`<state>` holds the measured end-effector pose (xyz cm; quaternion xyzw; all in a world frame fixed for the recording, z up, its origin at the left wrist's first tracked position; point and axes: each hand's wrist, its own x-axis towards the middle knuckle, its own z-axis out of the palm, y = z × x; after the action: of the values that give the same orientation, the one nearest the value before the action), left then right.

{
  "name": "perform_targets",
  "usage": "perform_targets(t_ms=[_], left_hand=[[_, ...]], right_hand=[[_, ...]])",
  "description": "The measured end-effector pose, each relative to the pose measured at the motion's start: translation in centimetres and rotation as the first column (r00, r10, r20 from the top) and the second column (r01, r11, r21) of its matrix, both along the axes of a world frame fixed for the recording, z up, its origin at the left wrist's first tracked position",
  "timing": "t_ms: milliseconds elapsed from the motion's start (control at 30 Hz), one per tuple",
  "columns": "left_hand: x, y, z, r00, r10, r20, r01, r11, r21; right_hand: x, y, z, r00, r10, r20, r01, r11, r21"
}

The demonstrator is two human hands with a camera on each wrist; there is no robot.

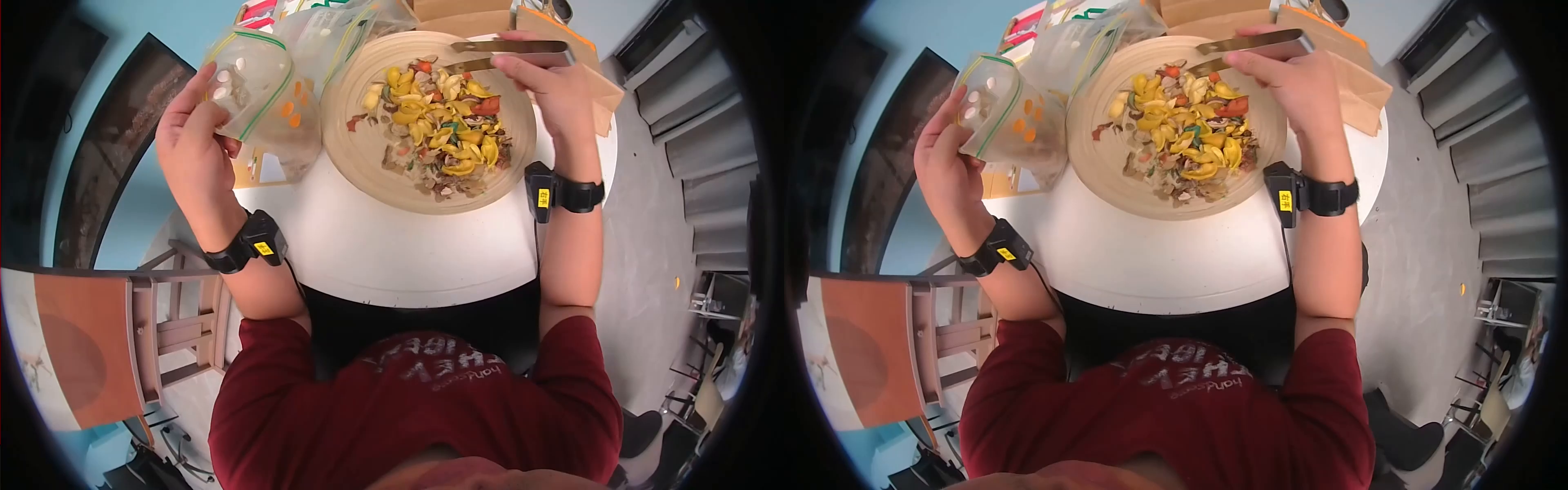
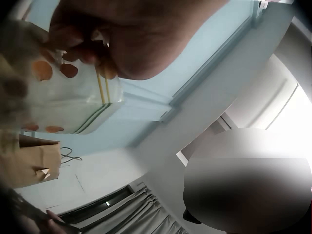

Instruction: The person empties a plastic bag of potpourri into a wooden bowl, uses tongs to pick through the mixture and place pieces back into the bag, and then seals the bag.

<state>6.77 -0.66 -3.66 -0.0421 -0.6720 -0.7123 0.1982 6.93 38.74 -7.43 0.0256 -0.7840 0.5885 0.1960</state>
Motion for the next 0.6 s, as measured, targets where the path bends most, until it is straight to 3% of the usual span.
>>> perform_targets(t_ms=[100,233,267,300,367,467,600], left_hand=[[1.1,1.8,0.8,0.994,0.104,-0.027,-0.106,0.987,-0.123],[3.2,2.9,1.1,0.997,0.044,-0.064,-0.06,0.961,-0.27],[3.6,3.8,1.1,0.988,0.055,-0.146,-0.096,0.95,-0.298],[3.8,3.7,0.6,0.963,0.052,-0.263,-0.169,0.879,-0.445],[5.8,4.8,1.8,0.955,0.053,-0.293,-0.247,0.691,-0.679],[7.1,6.4,2.5,0.971,0.061,-0.23,-0.214,0.645,-0.734],[6.0,4.9,1.7,0.943,0.174,-0.285,-0.334,0.525,-0.783]], right_hand=[[-0.5,-0.2,-1.0,0.992,0.103,0.07,-0.09,0.982,-0.169],[-0.7,0.8,-1.2,0.981,0.172,0.088,-0.134,0.934,-0.332],[-0.7,1.2,-1.0,0.979,0.182,0.092,-0.14,0.926,-0.351],[-0.7,1.5,-0.7,0.981,0.149,0.122,-0.103,0.941,-0.321],[-0.3,2.1,-0.1,0.98,0.077,0.182,-0.026,0.964,-0.265],[-0.4,3.4,-0.4,0.972,-0.049,0.231,0.055,0.998,-0.022],[-1.4,4.5,-2.0,0.966,-0.141,0.216,0.106,0.98,0.167]])
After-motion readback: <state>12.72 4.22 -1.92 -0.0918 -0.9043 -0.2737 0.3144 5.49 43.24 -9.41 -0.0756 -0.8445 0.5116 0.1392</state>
